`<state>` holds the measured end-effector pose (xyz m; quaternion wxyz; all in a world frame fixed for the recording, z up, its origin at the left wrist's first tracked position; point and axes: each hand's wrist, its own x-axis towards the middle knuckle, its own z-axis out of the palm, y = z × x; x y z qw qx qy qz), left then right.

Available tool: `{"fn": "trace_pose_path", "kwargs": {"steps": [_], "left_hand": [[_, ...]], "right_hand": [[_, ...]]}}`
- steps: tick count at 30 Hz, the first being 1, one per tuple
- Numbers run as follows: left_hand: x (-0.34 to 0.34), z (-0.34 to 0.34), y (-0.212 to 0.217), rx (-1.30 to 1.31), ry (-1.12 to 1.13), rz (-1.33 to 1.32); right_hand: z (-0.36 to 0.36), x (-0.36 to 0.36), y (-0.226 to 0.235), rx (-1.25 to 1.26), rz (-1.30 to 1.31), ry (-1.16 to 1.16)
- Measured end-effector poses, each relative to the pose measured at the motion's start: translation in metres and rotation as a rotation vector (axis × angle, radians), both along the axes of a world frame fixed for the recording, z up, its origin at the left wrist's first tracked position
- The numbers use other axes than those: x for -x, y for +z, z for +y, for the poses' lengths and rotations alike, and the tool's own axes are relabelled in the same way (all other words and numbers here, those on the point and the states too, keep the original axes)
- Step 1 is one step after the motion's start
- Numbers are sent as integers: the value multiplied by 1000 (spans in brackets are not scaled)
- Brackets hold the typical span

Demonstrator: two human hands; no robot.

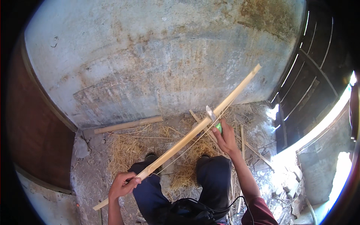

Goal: The person whittles a long bamboo strip using a small knife, shaving off thin layers from the surface while seated.

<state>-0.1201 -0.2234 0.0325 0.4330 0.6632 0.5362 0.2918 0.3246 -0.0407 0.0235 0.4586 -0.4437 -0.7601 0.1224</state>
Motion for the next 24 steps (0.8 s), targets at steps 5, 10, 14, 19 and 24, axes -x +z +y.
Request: {"fn": "trace_pose_path", "kwargs": {"steps": [5, 10, 14, 19, 24], "left_hand": [[7, -5, -5, 8, 37, -29], [5, -7, -6, -9, 48, -12], [6, -10, -10, -6, 60, 31], [2, -10, -12, -68, -36, 61], [7, -14, -14, -44, -47, 87]], "right_hand": [[10, -18, -1, 115, 52, -134], [30, -30, -8, 70, 134, -258], [43, -39, -6, 56, 157, -317], [85, -79, -16, -36, 261, -501], [113, -116, -21, -55, 328, -635]]}}
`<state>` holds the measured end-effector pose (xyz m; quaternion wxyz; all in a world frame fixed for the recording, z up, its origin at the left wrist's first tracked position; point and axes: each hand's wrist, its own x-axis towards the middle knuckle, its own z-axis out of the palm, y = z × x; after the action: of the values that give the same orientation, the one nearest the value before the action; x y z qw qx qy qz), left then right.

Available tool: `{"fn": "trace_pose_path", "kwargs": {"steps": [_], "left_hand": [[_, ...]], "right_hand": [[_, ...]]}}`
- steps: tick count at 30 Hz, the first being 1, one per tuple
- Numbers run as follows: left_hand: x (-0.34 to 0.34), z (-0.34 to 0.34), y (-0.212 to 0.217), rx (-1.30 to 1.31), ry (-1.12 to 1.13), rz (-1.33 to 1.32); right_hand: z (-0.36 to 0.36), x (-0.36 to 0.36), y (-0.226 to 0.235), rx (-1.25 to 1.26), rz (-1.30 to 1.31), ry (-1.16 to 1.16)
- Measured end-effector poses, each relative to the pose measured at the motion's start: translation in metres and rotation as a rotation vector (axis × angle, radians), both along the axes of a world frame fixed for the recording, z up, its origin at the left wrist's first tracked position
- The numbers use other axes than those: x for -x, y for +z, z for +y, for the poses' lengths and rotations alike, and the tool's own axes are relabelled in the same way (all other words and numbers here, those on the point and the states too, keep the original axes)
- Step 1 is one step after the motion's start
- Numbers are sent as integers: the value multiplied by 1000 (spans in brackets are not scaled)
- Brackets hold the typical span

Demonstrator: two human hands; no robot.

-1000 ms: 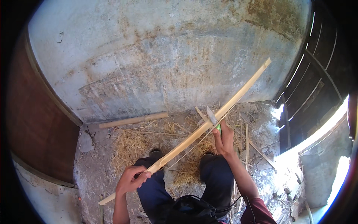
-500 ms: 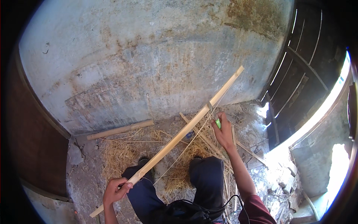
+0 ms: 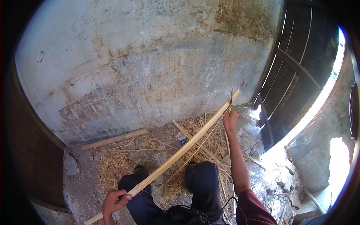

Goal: The person whittles a long bamboo strip using a small knife, shaving off thin layers from the surface while seated.

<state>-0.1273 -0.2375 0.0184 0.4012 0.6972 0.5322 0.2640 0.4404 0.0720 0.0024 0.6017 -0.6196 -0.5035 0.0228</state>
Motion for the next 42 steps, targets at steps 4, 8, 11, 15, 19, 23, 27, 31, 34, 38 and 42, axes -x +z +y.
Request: {"fn": "trace_pose_path", "kwargs": {"steps": [4, 8, 11, 15, 19, 23, 27, 31, 34, 38, 42], "left_hand": [[2, -1, 2, 49, -10, 29], [-13, -2, 17, 160, 4, 69], [-20, -1, 15, 251, 39, 48], [-15, -1, -7, 100, 19, 33], [-23, 2, 0, 145, 67, -25], [-22, 7, 4, 165, 62, -49], [-7, 8, 6, 232, 56, 0], [-5, 14, 11, 235, 36, -7], [3, 15, 10, 247, 31, 32], [11, 9, 16, 261, 41, 15], [-1, 22, 10, 215, 45, 38]], "right_hand": [[6, -20, 0, -66, -175, -106], [8, -28, 0, -53, -297, -178], [13, -38, 1, -54, -344, -208], [17, -54, -1, -32, -320, -222], [17, -62, -2, -28, -301, -264], [23, -65, -12, -15, -357, -350], [27, -56, -19, 43, -362, -353], [32, -56, -22, 48, -389, -361], [35, -55, -30, 83, -409, -362], [38, -41, -32, 134, -421, -337], [56, -61, -64, 122, -503, -348]]}}
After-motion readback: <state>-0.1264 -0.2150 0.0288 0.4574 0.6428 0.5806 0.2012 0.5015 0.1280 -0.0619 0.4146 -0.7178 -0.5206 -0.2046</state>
